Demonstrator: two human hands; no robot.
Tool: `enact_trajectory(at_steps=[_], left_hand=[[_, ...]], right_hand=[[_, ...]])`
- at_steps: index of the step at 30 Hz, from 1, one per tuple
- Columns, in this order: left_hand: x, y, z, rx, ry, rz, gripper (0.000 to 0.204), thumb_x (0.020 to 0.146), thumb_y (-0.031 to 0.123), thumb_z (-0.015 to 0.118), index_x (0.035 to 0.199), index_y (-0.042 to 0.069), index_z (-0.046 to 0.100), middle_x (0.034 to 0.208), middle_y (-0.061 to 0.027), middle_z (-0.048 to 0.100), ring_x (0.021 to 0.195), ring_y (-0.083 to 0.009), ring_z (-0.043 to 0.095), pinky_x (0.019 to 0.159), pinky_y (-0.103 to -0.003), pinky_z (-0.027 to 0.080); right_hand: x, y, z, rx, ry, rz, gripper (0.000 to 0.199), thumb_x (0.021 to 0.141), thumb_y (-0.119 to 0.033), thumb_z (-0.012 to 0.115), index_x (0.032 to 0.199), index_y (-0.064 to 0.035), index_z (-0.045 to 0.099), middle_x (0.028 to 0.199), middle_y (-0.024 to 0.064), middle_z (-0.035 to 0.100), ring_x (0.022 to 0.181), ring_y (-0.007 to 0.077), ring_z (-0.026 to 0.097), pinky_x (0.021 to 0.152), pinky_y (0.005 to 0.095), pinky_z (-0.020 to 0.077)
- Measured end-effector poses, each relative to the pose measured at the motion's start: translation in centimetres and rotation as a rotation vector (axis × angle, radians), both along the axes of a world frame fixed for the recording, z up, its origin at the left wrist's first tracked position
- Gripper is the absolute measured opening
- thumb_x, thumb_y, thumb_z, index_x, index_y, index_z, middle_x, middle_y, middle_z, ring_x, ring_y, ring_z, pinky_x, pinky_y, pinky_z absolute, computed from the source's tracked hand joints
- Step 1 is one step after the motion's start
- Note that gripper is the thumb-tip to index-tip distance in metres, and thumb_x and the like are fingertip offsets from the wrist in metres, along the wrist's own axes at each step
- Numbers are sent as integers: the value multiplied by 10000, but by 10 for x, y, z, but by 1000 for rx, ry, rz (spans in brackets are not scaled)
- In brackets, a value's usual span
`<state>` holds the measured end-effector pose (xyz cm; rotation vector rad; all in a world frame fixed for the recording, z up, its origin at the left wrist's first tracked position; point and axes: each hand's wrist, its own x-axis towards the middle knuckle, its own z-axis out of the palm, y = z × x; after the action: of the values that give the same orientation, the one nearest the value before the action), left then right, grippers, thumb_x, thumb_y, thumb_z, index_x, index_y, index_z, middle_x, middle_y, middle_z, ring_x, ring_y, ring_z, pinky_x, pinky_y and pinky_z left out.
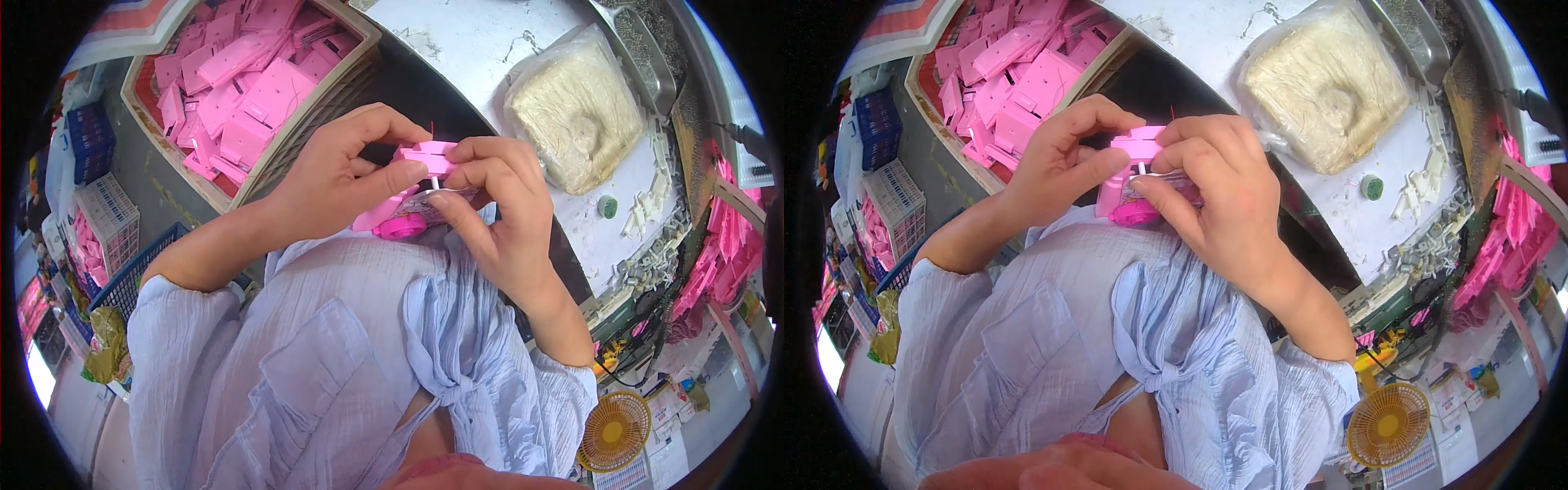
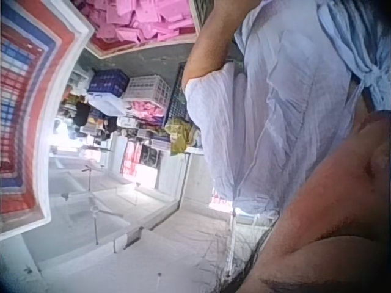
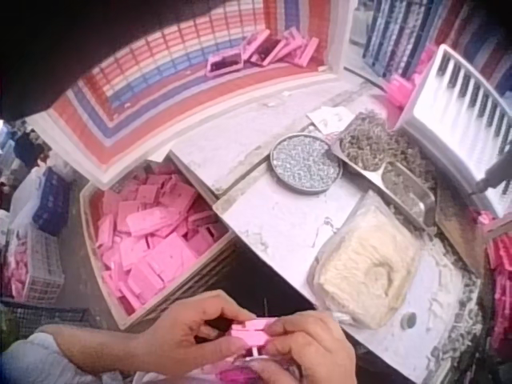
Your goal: Assemble the internal electronics and outer casing of a pink toy camera, including soldering wires and using an electric screwdriver.
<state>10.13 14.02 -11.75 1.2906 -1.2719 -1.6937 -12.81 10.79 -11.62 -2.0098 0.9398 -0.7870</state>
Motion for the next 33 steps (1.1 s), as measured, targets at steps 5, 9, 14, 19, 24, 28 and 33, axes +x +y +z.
enact_trajectory(at_steps=[5,9,14,19,24,28,33], left_hand=[[-3,2,-6,-31,-38,8,288,1013,38,610,1286,-53,595,1192,-68,574,1061,-96,617,795,-199,557],[-5,3,-6,-18,-59,11,282,1016,49,619,1280,-49,601,1181,-66,589,1067,-95,617,807,-203,560],[-10,6,-7,11,-54,44,264,1017,35,617,1268,-47,604,1174,-57,594,1049,-87,624,794,-194,563],[-15,9,-6,55,-6,158,231,965,96,726,1144,-35,662,1081,-62,606,978,-104,636,771,-255,604],[-14,10,-10,45,18,158,224,965,93,724,1137,-40,670,1073,-67,612,963,-112,641,776,-272,605],[-9,9,-8,47,14,81,239,992,15,649,1217,-62,628,1126,-64,575,1050,-114,637,849,-249,591],[-10,12,-4,24,8,68,243,986,25,665,1211,-61,639,1118,-74,571,1028,-131,636,857,-270,595]], right_hand=[[-3,-2,3,197,35,-9,216,785,-174,850,844,-66,673,1084,101,687,1025,307,615,856,402,508],[-4,-5,5,271,61,19,223,810,-196,837,819,-50,668,1096,119,684,1034,318,616,861,405,507],[-2,-8,5,341,68,33,260,842,-210,820,789,-30,641,1099,132,680,1022,321,620,853,400,508],[0,-11,6,330,124,72,306,861,-214,810,750,-19,602,1091,138,670,1005,317,619,842,395,506],[2,-13,7,413,131,91,309,867,-206,805,747,-19,591,1102,137,659,981,318,619,824,389,507],[-1,-12,7,409,133,134,302,874,-192,800,756,-16,585,1133,144,641,961,320,616,807,384,508],[-1,-8,11,429,154,136,275,879,-165,794,780,-13,587,1144,148,621,944,302,619,768,377,513]])
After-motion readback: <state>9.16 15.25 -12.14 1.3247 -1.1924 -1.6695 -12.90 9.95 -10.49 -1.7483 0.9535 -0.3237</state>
